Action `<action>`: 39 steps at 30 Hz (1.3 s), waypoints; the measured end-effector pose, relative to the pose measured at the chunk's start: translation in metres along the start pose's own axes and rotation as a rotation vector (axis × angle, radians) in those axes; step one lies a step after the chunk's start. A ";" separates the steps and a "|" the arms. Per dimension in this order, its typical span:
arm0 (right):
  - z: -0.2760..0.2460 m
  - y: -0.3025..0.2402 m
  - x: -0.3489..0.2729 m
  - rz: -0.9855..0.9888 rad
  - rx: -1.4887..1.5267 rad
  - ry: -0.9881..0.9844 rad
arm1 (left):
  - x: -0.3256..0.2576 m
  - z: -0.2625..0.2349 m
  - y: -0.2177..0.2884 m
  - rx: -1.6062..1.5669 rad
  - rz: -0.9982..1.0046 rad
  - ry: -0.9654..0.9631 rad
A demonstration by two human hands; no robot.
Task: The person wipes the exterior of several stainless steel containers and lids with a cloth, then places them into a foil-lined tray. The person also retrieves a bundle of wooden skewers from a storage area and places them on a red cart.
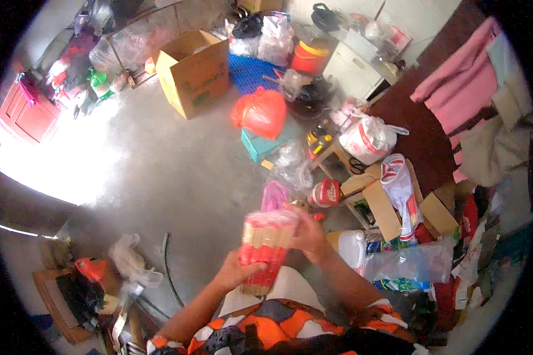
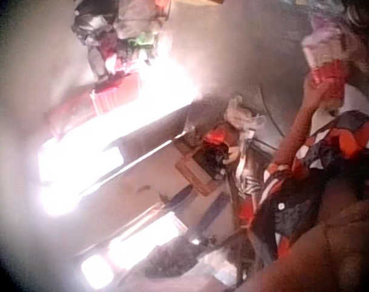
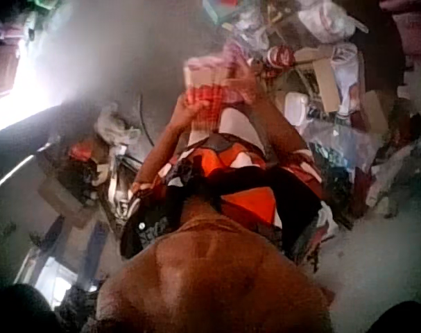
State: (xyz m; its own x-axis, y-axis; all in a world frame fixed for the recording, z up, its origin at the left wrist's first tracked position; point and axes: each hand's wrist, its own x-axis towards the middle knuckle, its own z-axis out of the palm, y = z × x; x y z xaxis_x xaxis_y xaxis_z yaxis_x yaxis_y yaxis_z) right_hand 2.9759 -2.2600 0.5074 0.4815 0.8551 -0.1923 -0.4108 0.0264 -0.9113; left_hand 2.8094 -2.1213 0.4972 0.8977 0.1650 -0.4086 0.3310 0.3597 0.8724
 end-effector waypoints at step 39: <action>0.773 0.046 0.858 0.484 0.264 -0.950 | -0.061 -0.954 0.292 -0.263 0.450 0.393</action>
State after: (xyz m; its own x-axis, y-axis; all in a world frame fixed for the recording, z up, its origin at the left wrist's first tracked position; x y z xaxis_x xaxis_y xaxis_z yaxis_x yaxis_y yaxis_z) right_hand 2.7714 -1.1245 0.5816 -0.5211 0.8522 -0.0466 -0.6025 -0.4060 -0.6871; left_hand 2.5744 -1.1502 0.5210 0.7422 0.6576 -0.1295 -0.1799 0.3816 0.9067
